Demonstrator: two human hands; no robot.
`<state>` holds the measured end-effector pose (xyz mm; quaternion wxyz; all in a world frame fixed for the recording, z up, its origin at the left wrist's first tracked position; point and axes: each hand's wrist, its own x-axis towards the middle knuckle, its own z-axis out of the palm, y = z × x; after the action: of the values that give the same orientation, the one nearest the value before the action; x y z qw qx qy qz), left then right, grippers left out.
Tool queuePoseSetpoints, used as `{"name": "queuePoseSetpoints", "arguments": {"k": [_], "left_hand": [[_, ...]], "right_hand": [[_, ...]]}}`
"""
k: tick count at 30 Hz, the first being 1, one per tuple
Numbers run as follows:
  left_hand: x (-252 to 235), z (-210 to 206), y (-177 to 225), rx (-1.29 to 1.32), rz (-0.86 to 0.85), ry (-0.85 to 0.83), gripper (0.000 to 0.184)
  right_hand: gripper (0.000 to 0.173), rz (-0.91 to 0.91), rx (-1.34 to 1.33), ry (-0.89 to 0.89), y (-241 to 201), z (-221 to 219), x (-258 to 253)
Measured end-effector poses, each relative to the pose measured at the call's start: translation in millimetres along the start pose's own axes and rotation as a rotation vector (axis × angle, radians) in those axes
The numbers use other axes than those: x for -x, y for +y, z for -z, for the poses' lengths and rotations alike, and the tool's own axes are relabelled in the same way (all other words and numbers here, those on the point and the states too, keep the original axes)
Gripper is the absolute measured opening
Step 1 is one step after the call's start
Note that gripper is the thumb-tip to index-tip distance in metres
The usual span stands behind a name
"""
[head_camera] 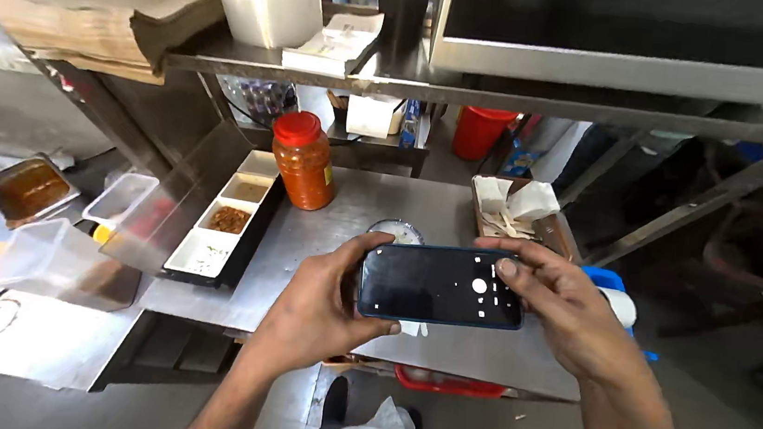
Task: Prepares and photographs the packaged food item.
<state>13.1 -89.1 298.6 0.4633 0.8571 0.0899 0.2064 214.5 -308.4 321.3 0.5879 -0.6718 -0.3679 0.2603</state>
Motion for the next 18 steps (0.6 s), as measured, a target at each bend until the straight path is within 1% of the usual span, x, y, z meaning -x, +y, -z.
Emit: {"name": "queuePoseSetpoints", "arguments": {"k": [2, 5, 12, 18], "left_hand": [[-8.0, 1.1, 12.4, 0.033, 0.0, 0.025, 0.09], [-13.5, -0.1, 21.3, 0.041, -0.019, 0.061, 0.09], [-13.8, -3.7, 32.9, 0.065, -0.042, 0.096, 0.092], [-11.4, -8.1, 36.8, 0.1, -0.041, 0.094, 0.092]], "right_hand": [[0.042, 0.041, -0.007, 0.082, -9.0, 0.5, 0.4], [0.047, 0.081, 0.017, 0.148, -18.6, 3.3, 2.6], [0.046, 0.134, 0.013, 0.191, -32.8, 8.8, 12.0], [0.048, 0.142, 0.016, 0.203, -31.2, 10.9, 15.1]]}}
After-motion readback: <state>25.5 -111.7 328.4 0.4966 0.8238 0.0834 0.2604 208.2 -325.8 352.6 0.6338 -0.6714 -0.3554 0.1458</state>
